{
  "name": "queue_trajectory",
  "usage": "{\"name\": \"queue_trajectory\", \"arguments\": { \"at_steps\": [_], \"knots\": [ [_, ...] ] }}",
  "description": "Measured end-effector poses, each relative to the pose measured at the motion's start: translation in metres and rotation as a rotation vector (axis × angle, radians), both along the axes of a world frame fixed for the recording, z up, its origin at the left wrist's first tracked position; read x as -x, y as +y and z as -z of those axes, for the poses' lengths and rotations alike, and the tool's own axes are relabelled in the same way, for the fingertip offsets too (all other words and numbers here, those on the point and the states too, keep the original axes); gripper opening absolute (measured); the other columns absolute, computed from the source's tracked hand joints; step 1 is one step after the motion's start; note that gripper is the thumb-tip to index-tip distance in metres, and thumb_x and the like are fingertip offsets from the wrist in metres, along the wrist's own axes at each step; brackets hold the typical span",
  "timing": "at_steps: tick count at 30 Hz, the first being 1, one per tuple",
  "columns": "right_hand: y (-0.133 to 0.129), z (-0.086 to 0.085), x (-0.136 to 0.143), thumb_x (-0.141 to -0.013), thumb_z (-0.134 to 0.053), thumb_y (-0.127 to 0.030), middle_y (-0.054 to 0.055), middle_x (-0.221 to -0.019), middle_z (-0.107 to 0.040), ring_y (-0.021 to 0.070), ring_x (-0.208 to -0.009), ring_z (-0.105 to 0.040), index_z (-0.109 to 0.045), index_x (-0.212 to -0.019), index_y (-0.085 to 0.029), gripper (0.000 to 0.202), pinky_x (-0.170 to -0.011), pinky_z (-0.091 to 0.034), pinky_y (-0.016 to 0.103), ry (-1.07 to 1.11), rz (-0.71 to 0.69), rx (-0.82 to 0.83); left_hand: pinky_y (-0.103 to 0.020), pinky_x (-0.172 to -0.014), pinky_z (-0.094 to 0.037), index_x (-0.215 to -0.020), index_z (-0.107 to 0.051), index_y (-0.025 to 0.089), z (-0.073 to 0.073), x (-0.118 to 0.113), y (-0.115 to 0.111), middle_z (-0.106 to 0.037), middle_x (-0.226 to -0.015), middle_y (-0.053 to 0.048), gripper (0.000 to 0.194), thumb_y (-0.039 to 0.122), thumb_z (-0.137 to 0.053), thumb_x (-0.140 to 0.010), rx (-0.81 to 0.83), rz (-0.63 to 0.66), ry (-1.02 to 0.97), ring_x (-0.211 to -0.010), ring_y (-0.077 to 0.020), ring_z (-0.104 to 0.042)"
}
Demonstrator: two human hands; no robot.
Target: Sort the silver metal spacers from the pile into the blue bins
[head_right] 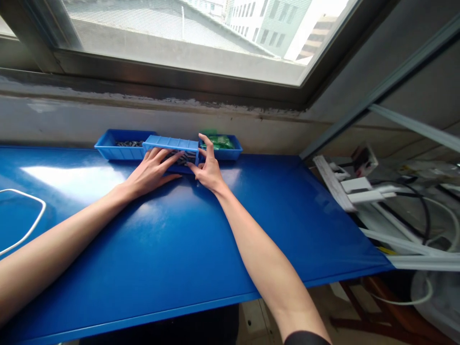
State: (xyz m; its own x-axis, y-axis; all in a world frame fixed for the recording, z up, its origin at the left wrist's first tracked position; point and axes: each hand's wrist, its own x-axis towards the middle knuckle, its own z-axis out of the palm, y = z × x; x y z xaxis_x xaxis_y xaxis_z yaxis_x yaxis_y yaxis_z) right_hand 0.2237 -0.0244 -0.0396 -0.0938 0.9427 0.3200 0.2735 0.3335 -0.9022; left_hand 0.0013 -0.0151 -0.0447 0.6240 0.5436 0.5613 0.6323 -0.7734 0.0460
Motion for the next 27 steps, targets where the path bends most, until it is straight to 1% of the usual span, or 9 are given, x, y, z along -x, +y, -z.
{"name": "queue_trajectory", "arguments": {
  "at_steps": [2, 5, 8, 11, 16, 20, 23, 27],
  "knots": [
    [-0.002, -0.001, 0.000, -0.083, -0.071, -0.043, 0.010, -0.138, -0.061, 0.0060, -0.051, -0.057, -0.032, -0.153, -0.035, 0.080, -0.044, -0.051, 0.023, -0.079, 0.001, -0.022, -0.060, -0.108, -0.042, -0.153, -0.046, 0.019, 0.000, -0.001, -0.001, -0.052, -0.147, -0.023, 0.065, 0.036, -0.067, -0.094, -0.024, -0.021, 0.015, -0.134, -0.0414, -0.048],
    [-0.004, -0.003, 0.001, -0.086, -0.066, -0.039, 0.006, -0.146, -0.056, 0.0059, -0.053, -0.058, -0.040, -0.151, -0.036, 0.070, -0.046, -0.052, 0.023, -0.155, -0.010, -0.048, -0.060, -0.109, -0.041, -0.153, -0.047, 0.019, 0.001, -0.001, -0.001, -0.052, -0.148, -0.023, 0.065, 0.036, -0.068, -0.094, -0.061, -0.023, 0.030, -0.135, -0.0416, -0.048],
    [-0.005, -0.003, 0.002, -0.089, -0.061, -0.036, 0.004, -0.145, -0.058, 0.0052, -0.051, -0.056, -0.043, -0.149, -0.036, 0.063, -0.047, -0.054, 0.024, -0.166, -0.022, -0.059, -0.059, -0.113, -0.039, -0.151, -0.048, 0.016, 0.001, -0.001, 0.002, -0.052, -0.147, -0.023, 0.063, 0.035, -0.067, -0.095, -0.078, -0.007, 0.049, -0.136, -0.0406, -0.049],
    [-0.005, -0.003, 0.003, -0.089, -0.058, -0.034, 0.004, -0.143, -0.059, 0.0043, -0.048, -0.054, -0.043, -0.149, -0.036, 0.062, -0.046, -0.054, 0.024, -0.151, -0.034, -0.059, -0.057, -0.116, -0.037, -0.151, -0.048, 0.014, 0.002, -0.001, 0.005, -0.052, -0.149, -0.022, 0.061, 0.034, -0.065, -0.096, -0.059, 0.030, 0.073, -0.139, -0.0385, -0.047],
    [-0.003, -0.001, 0.004, -0.089, -0.058, -0.032, 0.005, -0.129, -0.064, 0.0052, -0.045, -0.054, -0.041, -0.150, -0.035, 0.063, -0.042, -0.051, 0.023, -0.133, -0.033, -0.038, -0.055, -0.113, -0.043, -0.150, -0.050, 0.018, 0.006, -0.001, 0.009, -0.052, -0.150, -0.021, 0.059, 0.039, -0.064, -0.096, -0.013, 0.075, 0.051, -0.139, -0.0369, -0.048],
    [-0.002, 0.001, 0.002, -0.090, -0.059, -0.032, 0.003, -0.114, -0.067, 0.0065, -0.044, -0.052, -0.044, -0.146, -0.035, 0.059, -0.041, -0.050, 0.024, -0.139, -0.020, -0.052, -0.057, -0.113, -0.040, -0.149, -0.051, 0.019, 0.009, -0.002, 0.010, -0.052, -0.148, -0.022, 0.062, 0.043, -0.067, -0.094, -0.024, 0.046, 0.022, -0.137, -0.0381, -0.048],
    [-0.001, 0.002, 0.001, -0.091, -0.057, -0.031, 0.002, -0.111, -0.066, 0.0070, -0.044, -0.051, -0.046, -0.144, -0.034, 0.055, -0.042, -0.049, 0.025, -0.162, -0.007, -0.072, -0.056, -0.114, -0.039, -0.151, -0.050, 0.018, 0.011, -0.002, 0.010, -0.051, -0.148, -0.022, 0.063, 0.044, -0.065, -0.095, -0.032, 0.047, 0.024, -0.138, -0.0379, -0.047],
    [-0.001, 0.003, 0.001, -0.092, -0.055, -0.030, 0.002, -0.104, -0.066, 0.0087, -0.045, -0.050, -0.045, -0.145, -0.033, 0.054, -0.045, -0.050, 0.026, -0.205, 0.013, -0.090, -0.054, -0.110, -0.043, -0.150, -0.050, 0.019, 0.010, -0.002, 0.010, -0.057, -0.140, -0.020, 0.061, 0.044, -0.064, -0.096, -0.032, 0.063, 0.028, -0.131, -0.0361, -0.051]
  ]
}}
